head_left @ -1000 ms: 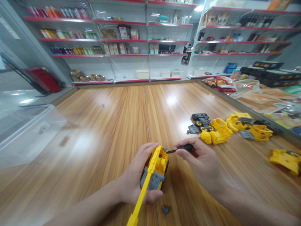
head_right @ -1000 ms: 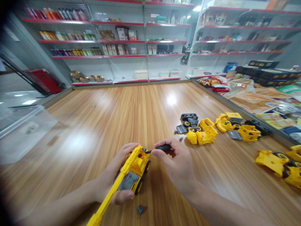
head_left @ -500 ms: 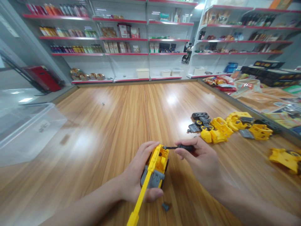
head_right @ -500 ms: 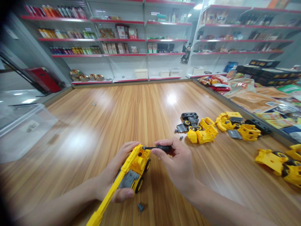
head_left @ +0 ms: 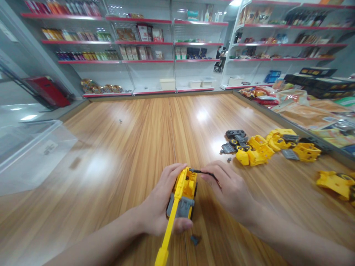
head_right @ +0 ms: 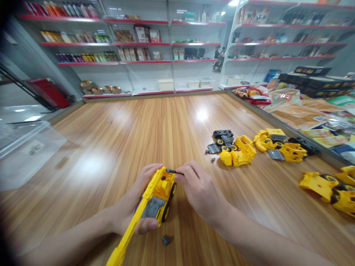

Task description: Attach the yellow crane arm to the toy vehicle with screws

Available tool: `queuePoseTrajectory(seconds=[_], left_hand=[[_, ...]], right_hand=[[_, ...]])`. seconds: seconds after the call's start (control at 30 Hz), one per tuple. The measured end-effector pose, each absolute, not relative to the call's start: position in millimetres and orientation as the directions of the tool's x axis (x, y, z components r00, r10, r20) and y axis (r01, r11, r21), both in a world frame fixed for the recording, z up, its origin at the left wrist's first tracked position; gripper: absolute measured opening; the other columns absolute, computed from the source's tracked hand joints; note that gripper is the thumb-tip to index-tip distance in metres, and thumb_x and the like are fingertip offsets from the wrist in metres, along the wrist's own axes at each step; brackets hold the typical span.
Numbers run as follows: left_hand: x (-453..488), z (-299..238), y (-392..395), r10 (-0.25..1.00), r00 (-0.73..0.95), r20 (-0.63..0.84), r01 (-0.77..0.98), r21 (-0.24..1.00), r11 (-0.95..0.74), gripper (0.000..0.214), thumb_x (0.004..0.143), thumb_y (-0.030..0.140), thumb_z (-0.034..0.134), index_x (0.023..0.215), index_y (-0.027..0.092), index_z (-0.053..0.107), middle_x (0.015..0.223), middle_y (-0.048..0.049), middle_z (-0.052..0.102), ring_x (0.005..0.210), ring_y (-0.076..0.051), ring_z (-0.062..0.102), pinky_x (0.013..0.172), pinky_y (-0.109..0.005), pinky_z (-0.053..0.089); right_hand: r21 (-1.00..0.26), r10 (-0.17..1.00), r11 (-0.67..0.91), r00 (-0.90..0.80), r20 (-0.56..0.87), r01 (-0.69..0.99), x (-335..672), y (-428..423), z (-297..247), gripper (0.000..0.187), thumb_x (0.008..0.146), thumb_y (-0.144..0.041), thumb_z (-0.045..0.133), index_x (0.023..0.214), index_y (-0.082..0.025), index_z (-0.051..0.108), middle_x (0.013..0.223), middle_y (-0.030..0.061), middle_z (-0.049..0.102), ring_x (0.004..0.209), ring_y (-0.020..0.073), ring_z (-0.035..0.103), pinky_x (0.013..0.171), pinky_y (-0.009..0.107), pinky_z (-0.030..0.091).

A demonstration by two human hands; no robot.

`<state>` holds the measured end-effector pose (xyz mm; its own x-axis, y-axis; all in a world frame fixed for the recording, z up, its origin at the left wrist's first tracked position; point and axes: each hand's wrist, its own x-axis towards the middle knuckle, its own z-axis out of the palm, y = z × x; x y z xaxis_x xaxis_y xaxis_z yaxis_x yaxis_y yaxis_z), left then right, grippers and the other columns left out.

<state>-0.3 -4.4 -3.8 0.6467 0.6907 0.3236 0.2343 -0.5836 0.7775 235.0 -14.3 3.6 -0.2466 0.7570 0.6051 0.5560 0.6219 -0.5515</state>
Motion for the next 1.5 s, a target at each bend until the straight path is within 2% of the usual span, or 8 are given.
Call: queuePoseTrajectory(seconds=[0.27,0.43,0.53,0.67,0.8,1.0,1.27,1.5], left_hand=[[0,-1,-6,0.657,0.685,0.315,0.217,0.773,-0.597,0.116,0.059,0.053,0.081,0.152,0.024,0.018,0.142,-0.0173,0.028,0.134,-0.041,0.03,0.111,-0.059,0.029],[1,-2,-6,0.602,0.726,0.333,0.145,0.782,-0.607,0.118,0.056,0.05,0.082,0.152,0.023,0.019,0.14,-0.0162,0.031,0.132,-0.039,0.032,0.111,-0.055,0.032],[2,-3,-6,0.597,0.727,0.341,0.138,0.778,-0.613,0.12,0.055,0.048,0.084,0.152,0.024,0.019,0.139,-0.0157,0.03,0.132,-0.039,0.032,0.111,-0.053,0.032],[1,-4,-7,0.623,0.706,0.338,0.151,0.787,-0.599,0.12,0.054,0.046,0.084,0.152,0.024,0.018,0.139,-0.016,0.029,0.13,-0.039,0.034,0.109,-0.054,0.034],[0,-3,-6,0.63,0.702,0.332,0.16,0.788,-0.594,0.12,0.054,0.046,0.084,0.152,0.024,0.019,0.14,-0.0154,0.029,0.131,-0.038,0.033,0.11,-0.054,0.033],[-1,-4,-6,0.617,0.715,0.328,0.156,0.786,-0.599,0.12,0.054,0.047,0.084,0.152,0.023,0.019,0.14,-0.0157,0.029,0.133,-0.039,0.031,0.112,-0.054,0.031],[-1,-6,-6,0.613,0.725,0.314,0.158,0.791,-0.591,0.12,0.057,0.05,0.082,0.153,0.022,0.016,0.141,-0.0163,0.027,0.134,-0.039,0.03,0.112,-0.056,0.03],[-1,-5,-6,0.595,0.734,0.329,0.141,0.782,-0.607,0.124,0.054,0.055,0.084,0.153,0.024,0.016,0.14,-0.0161,0.027,0.132,-0.04,0.032,0.111,-0.056,0.032]], right_hand=[[-0.518,0.791,0.588,-0.306,0.53,0.621,238,-16,8,0.015,0.096,-0.02,0.053,0.104,-0.019,0.065,0.088,0.0049,0.061,0.08,0.0161,0.06,0.074,0.031,0.05],[-0.435,0.706,0.671,-0.337,0.623,0.6,240,-17,6,0.021,0.092,-0.008,0.053,0.103,-0.019,0.066,0.099,0.0071,0.061,0.092,0.0175,0.06,0.081,0.031,0.05],[-0.461,0.683,0.692,-0.3,0.666,0.555,239,-17,6,0.022,0.089,-0.005,0.054,0.102,-0.018,0.065,0.097,0.0064,0.063,0.092,0.0165,0.06,0.083,0.031,0.051],[-0.504,0.702,0.657,-0.211,0.68,0.561,239,-17,11,0.021,0.086,-0.008,0.06,0.104,-0.018,0.065,0.091,0.0053,0.065,0.085,0.0172,0.061,0.077,0.033,0.051],[-0.536,0.732,0.641,-0.226,0.643,0.55,242,-19,14,0.018,0.082,-0.009,0.062,0.097,-0.017,0.067,0.085,0.0046,0.066,0.078,0.0172,0.061,0.069,0.033,0.049],[-0.582,0.772,0.614,-0.253,0.583,0.533,241,-21,8,0.015,0.083,-0.012,0.063,0.096,-0.018,0.067,0.085,0.0035,0.067,0.076,0.0163,0.062,0.07,0.031,0.048],[-0.604,0.786,0.594,-0.222,0.578,0.531,237,-22,7,0.012,0.086,-0.014,0.062,0.097,-0.019,0.066,0.084,0.0017,0.068,0.074,0.0139,0.063,0.069,0.028,0.048],[-0.541,0.718,0.677,-0.29,0.633,0.499,236,-19,3,0.014,0.088,-0.01,0.06,0.099,-0.017,0.065,0.09,0.004,0.068,0.083,0.015,0.063,0.076,0.028,0.048]])
